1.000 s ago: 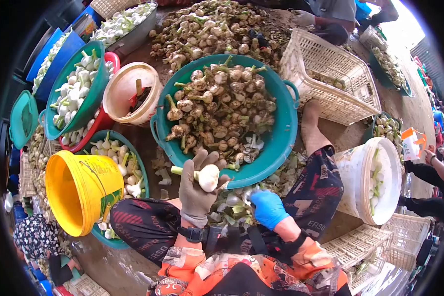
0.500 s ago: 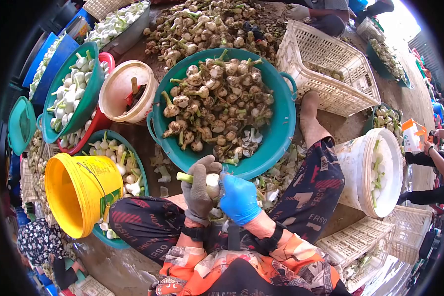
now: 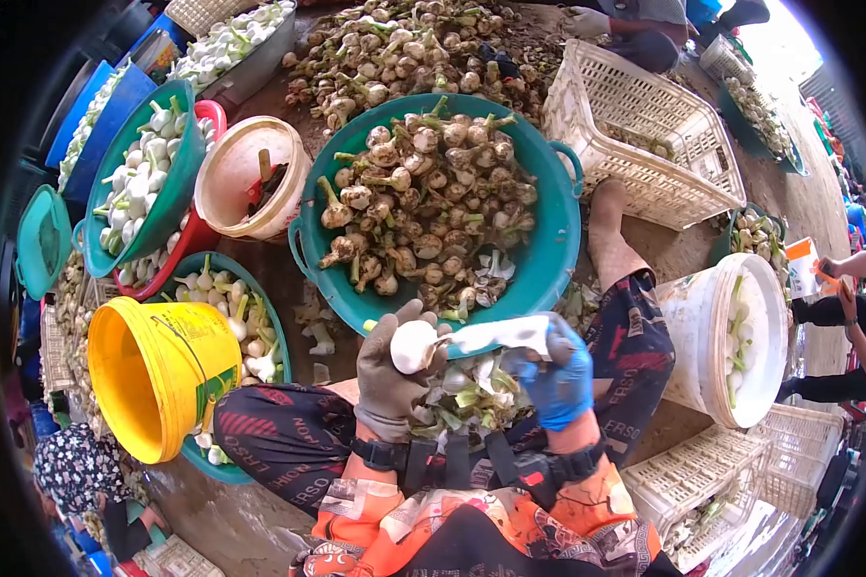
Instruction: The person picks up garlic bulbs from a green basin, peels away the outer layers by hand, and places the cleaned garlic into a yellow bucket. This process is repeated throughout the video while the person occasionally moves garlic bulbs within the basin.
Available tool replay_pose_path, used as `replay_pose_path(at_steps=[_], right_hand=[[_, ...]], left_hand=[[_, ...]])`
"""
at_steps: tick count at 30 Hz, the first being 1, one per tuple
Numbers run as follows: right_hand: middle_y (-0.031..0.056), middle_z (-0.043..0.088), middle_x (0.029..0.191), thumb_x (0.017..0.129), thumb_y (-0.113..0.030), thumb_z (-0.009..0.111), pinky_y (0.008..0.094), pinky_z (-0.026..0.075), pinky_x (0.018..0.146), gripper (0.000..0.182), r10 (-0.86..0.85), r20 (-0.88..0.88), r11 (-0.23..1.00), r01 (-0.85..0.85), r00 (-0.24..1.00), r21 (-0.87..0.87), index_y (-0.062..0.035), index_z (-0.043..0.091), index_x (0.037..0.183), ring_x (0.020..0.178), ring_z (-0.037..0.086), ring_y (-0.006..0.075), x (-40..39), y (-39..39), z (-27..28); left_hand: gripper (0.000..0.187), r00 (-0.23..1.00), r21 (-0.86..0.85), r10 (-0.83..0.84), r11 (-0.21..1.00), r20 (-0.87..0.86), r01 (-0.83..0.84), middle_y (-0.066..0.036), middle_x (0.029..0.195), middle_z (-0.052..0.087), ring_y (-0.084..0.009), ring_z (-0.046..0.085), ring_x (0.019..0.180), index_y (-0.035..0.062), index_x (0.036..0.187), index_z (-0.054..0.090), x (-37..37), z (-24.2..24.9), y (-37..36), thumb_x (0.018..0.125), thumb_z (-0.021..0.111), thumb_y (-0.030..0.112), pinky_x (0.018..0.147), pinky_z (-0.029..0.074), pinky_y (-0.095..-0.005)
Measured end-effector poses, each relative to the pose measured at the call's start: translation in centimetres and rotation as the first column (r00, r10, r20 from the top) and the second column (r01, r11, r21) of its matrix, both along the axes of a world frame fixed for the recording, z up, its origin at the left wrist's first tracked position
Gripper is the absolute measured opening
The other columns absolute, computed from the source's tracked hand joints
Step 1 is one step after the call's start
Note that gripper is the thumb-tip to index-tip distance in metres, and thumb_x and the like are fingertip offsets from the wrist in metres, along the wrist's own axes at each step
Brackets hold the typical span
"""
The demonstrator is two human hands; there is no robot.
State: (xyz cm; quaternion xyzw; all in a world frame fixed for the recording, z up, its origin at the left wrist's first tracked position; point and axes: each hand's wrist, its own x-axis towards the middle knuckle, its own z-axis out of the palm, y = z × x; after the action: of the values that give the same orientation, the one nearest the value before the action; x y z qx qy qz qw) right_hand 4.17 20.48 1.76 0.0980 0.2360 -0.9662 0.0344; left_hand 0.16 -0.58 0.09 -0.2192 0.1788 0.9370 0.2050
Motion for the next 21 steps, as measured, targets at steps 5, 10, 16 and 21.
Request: replay_pose_path(at_steps=[5,10,16,21], right_hand=[[0.0094,0.066,0.075,0.093,-0.019,0.049,0.0318,0.053,0.062,0.026,0.265,0.298,0.637,-0.398,0.917,0.661,-0.0013,0.061,0.108,0.07,0.066,0.0215,1.2,2.0,1.7],[0.0144,0.069,0.088,0.083,-0.018,0.063,0.037,0.052,0.067,0.026,0.326,0.521,-0.528,-0.306,0.789,0.792,-0.0157,0.068,0.108,0.073,0.065,0.0347,-0.5,-1.5,0.9],[0.0111,0.069,0.093,0.082,-0.007,0.063,0.0352,0.051,0.078,0.029,0.865,0.246,-0.033,-0.439,0.437,0.898,-0.0074,0.065,0.111,0.083,0.065,0.023,-4.1,-2.8,-2.2],[0.0189,0.065,0.107,0.086,-0.017,0.062,0.0391,0.05,0.083,0.037,0.26,0.293,-0.108,-0.274,0.92,0.956,-0.0045,0.057,0.121,0.099,0.063,0.031,-10.9,-1.4,-11.1]], left_hand=[[0.042,0.993,0.266,0.082,0.958,0.091,-0.103,-0.016,0.117,0.061,-0.0348,0.057,0.112,0.0027,0.126,0.053,-0.7,-1.8,-1.2,0.092,0.051,0.028,0.087,0.054,-0.0497],[0.042,0.985,0.151,0.128,0.978,0.118,-0.145,-0.014,0.118,0.061,-0.0334,0.059,0.111,0.0051,0.125,0.054,-0.5,-1.3,-1.1,0.088,0.053,0.025,0.087,0.054,-0.0476],[0.046,0.975,0.034,0.21,0.977,0.066,-0.213,-0.013,0.122,0.06,-0.0337,0.058,0.111,0.0056,0.131,0.049,-0.7,-1.5,-1.0,0.089,0.05,0.025,0.091,0.05,-0.0493],[0.036,0.971,0.118,0.222,0.966,0.09,-0.232,-0.006,0.11,0.067,-0.026,0.064,0.102,0.0219,0.124,0.057,-1.7,-2.2,-0.9,0.091,0.054,0.036,0.084,0.053,-0.0455]])
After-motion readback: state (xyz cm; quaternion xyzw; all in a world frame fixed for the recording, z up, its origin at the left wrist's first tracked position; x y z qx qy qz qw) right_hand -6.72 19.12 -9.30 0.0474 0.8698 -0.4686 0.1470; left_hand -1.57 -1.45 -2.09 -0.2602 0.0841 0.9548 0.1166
